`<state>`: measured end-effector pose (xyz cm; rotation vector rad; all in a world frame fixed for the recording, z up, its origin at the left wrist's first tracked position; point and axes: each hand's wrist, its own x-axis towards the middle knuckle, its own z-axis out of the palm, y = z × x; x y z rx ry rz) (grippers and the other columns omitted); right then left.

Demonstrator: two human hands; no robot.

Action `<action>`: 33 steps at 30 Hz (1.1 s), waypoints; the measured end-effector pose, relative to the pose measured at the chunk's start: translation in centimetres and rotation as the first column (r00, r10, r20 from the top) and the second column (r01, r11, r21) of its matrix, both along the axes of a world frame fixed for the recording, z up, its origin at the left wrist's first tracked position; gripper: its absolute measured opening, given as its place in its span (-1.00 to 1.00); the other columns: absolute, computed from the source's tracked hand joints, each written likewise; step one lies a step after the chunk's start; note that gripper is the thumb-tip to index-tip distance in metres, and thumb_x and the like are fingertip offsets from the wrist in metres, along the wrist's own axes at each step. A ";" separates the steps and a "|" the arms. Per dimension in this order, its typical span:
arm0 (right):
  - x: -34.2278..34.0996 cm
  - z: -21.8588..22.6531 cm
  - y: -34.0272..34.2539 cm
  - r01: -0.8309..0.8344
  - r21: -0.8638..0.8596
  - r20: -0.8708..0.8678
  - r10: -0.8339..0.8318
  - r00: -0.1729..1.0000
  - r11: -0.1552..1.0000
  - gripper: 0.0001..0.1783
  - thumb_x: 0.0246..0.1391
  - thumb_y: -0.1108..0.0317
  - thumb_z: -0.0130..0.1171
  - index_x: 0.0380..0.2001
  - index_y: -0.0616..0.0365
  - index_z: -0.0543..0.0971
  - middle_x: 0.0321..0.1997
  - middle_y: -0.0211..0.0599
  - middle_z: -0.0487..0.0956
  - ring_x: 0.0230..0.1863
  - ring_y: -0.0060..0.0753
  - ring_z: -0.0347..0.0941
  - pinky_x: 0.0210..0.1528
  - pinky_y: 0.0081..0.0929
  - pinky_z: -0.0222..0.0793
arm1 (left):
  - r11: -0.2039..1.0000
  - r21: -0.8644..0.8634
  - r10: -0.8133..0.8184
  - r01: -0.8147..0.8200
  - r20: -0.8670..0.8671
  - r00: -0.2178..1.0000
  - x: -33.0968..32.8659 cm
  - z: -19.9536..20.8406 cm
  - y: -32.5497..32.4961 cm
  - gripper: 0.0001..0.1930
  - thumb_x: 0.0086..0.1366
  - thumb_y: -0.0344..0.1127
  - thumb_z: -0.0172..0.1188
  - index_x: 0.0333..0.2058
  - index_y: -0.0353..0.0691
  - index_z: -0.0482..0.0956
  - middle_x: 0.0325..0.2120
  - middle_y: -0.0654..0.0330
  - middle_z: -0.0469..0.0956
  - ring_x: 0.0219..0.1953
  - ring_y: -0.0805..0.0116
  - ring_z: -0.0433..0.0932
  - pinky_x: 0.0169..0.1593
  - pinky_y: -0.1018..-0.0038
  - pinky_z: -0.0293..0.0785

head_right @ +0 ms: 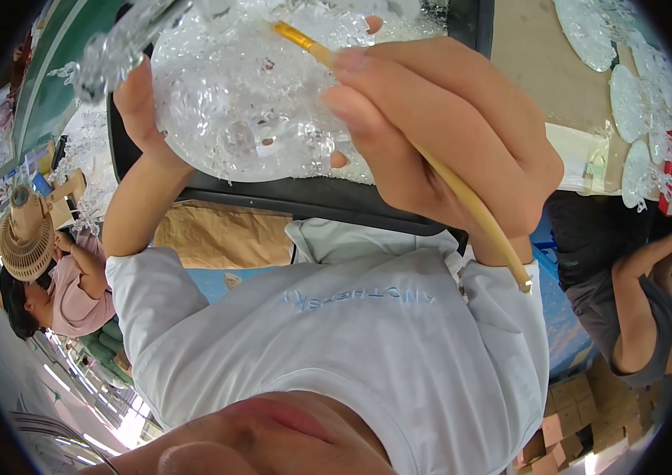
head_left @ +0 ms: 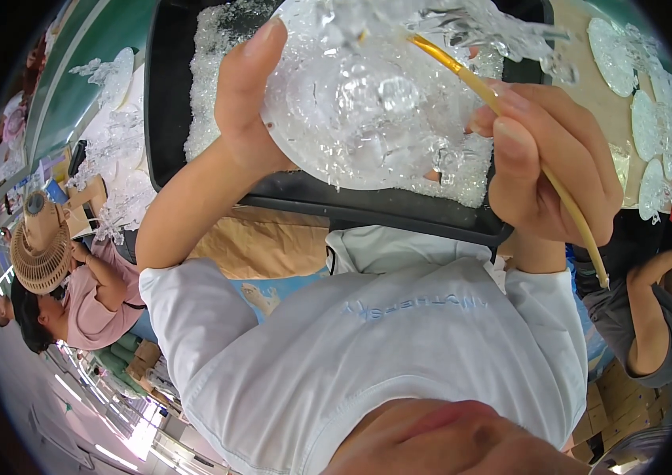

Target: Applying adhesive to crystalline plastic components and attaching them to a light fixture base.

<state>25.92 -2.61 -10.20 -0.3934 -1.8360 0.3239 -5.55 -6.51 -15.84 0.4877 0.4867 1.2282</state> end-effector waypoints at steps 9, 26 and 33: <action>-0.1 -0.1 0.0 0.024 -0.034 0.045 -0.022 0.999 0.999 -0.84 0.26 0.54 0.20 -0.27 0.53 0.62 -0.35 0.20 0.66 -0.57 -0.24 0.63 -0.55 -0.48 0.57 | 0.997 0.067 0.046 -0.042 -0.054 0.997 1.4 0.2 -0.1 -0.25 0.40 0.21 -0.03 0.35 -0.24 0.33 0.30 0.03 0.43 0.29 0.06 0.47 0.35 0.10 0.37; 0.1 0.5 -0.7 0.122 -0.076 0.083 -0.116 0.990 0.990 -0.79 0.29 0.49 0.15 -0.32 0.53 0.59 -0.41 0.17 0.64 -0.56 -0.22 0.59 -0.53 -0.47 0.53 | 0.982 0.080 -0.171 0.170 0.005 0.985 2.3 2.5 0.9 -0.21 0.45 0.31 -0.19 0.29 -0.30 0.41 0.20 -0.02 0.53 0.16 0.07 0.58 0.24 0.13 0.49; 0.8 0.2 -0.9 0.048 -0.054 -0.034 -0.050 0.998 0.997 -0.77 0.30 0.47 0.13 -0.31 0.54 0.56 -0.43 0.15 0.62 -0.61 -0.21 0.55 -0.54 -0.38 0.52 | 0.978 0.089 -0.196 0.190 0.064 0.978 1.1 2.5 1.3 -0.16 0.44 0.37 -0.23 0.33 -0.29 0.38 0.24 -0.01 0.50 0.19 0.01 0.55 0.28 0.07 0.45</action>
